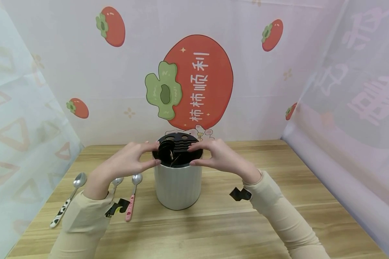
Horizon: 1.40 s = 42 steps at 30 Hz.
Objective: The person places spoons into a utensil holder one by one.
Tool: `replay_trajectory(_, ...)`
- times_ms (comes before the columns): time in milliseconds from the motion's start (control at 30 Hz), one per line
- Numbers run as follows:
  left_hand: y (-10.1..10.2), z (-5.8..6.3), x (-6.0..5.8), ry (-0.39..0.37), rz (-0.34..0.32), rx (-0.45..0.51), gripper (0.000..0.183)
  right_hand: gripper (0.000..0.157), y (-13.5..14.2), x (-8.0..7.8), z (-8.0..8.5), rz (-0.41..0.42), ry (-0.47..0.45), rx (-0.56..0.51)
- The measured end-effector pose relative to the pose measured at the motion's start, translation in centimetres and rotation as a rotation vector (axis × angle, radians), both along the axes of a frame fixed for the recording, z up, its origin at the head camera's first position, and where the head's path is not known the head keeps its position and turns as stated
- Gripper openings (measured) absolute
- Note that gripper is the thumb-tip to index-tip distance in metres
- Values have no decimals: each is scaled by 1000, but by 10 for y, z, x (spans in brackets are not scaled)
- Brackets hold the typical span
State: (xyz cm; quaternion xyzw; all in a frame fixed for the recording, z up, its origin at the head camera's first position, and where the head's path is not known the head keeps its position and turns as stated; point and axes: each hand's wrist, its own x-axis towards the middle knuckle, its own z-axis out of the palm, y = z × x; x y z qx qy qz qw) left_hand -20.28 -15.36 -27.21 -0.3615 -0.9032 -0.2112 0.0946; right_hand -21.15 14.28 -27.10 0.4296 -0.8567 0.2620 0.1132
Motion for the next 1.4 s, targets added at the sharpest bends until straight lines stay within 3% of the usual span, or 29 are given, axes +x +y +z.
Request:
replay_trajectory(800, -4, -6, 1, 36, -29, 18, 39, 40, 1, -3, -5, -28, -68, -48)
replay_trajectory(933, -9, -11, 2, 102, -19, 65, 37, 40, 1, -2, -4, -30, -71, -51)
replay_trajectory(1200, -14, -24, 5, 304, 73, 212, 31, 40, 2, -2, -3, -40, -99, -50)
replay_trajectory(1400, -16, -34, 5, 377, 111, 281, 29, 40, 2, -3, -3, -39, -96, -48)
